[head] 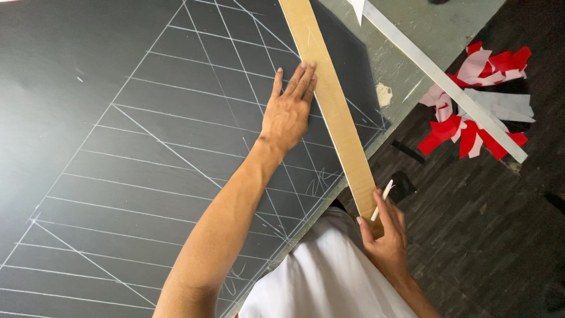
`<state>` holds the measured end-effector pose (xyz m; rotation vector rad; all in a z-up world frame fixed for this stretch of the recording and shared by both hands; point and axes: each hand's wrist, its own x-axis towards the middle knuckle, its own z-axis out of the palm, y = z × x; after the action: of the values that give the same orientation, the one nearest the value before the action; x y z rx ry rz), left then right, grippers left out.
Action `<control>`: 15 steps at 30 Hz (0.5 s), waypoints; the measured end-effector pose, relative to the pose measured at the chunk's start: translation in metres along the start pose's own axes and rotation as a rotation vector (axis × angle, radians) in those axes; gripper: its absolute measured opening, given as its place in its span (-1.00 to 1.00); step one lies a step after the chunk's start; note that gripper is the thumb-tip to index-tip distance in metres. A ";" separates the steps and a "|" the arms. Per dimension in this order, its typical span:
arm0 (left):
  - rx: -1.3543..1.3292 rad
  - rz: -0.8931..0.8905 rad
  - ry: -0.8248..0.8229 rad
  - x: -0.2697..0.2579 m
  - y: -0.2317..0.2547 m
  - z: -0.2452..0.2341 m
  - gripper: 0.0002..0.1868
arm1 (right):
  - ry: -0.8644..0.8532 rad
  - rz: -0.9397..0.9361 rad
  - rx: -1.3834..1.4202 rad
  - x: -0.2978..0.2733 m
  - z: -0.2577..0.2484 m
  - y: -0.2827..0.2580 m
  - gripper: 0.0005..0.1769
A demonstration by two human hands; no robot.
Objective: The person uses a long wooden ruler and a white marker to draw straight lines on a large black board. They repeatedly reposition the ruler and draw lines across the surface, creating a grid pattern.
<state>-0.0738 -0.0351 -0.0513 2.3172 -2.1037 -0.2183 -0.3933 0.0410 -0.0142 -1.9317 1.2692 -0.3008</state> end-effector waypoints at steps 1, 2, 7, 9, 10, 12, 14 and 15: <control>0.032 0.014 -0.004 0.003 0.002 -0.002 -0.35 | -0.015 0.020 -0.004 0.000 0.000 0.000 -0.18; 0.009 0.007 -0.006 0.004 0.006 -0.005 -0.26 | -0.030 0.040 -0.008 0.000 0.001 0.001 -0.17; 0.138 0.001 -0.273 0.012 0.024 -0.022 0.24 | -0.005 -0.041 -0.045 0.001 -0.001 0.002 -0.18; 0.142 -0.008 -0.237 0.013 0.029 -0.028 0.21 | 0.051 -0.088 -0.048 0.004 -0.005 0.002 -0.26; 0.144 -0.012 -0.219 0.014 0.030 -0.030 0.19 | 0.103 -0.118 -0.040 0.008 -0.008 0.002 -0.33; 0.158 -0.017 -0.261 0.015 0.032 -0.032 0.15 | 0.149 -0.142 -0.019 0.021 -0.014 0.002 -0.47; 0.165 -0.030 -0.294 0.015 0.037 -0.033 0.09 | 0.131 -0.130 0.012 0.041 -0.022 0.004 -0.59; 0.167 -0.035 -0.299 0.017 0.038 -0.033 0.07 | 0.123 -0.094 0.074 0.051 -0.021 0.004 -0.57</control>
<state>-0.1063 -0.0585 -0.0169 2.5584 -2.2940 -0.4305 -0.3843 -0.0141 -0.0141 -1.9375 1.2304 -0.5146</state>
